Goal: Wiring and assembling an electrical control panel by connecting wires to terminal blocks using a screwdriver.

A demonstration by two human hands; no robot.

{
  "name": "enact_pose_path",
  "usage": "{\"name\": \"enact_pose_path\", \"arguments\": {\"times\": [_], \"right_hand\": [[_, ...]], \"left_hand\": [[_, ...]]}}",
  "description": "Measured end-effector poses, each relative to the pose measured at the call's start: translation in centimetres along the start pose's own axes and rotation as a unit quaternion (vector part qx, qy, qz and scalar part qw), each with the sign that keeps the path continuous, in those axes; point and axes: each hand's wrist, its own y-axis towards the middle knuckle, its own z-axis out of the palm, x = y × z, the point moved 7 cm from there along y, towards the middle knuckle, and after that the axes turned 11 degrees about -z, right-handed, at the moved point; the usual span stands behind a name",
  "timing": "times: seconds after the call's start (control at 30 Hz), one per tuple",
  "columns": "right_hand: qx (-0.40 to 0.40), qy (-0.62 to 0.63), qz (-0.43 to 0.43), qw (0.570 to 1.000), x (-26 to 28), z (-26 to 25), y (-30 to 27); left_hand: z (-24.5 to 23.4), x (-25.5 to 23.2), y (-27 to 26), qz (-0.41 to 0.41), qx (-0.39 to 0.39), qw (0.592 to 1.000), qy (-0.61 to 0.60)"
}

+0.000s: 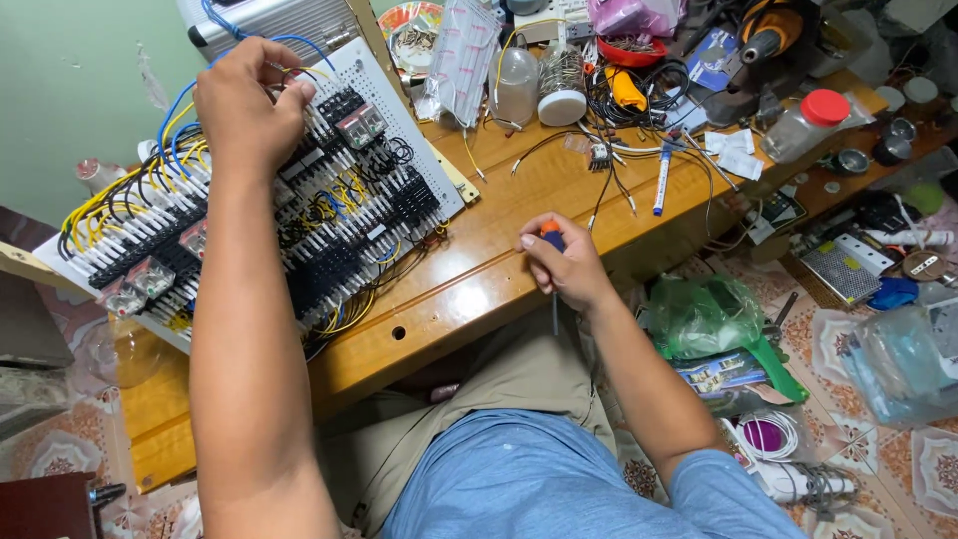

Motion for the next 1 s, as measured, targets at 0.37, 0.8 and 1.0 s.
{"name": "enact_pose_path", "arguments": {"times": [0.37,0.8,1.0], "right_hand": [[-0.087,-0.533,-0.026,0.841,7.0,-12.9,6.8],[0.169,-0.62,-0.123,0.757,-1.9,4.6,15.9],[0.156,-0.64,0.0,0.752,-2.1,3.8,16.7]], "left_hand": [[-1.0,-1.6,0.1,0.041,-0.034,0.998,-0.019],[-0.9,-1.3,0.0,-0.004,-0.023,1.0,0.0],[-1.1,-1.4,0.1,-0.011,-0.026,0.999,0.016]]}}
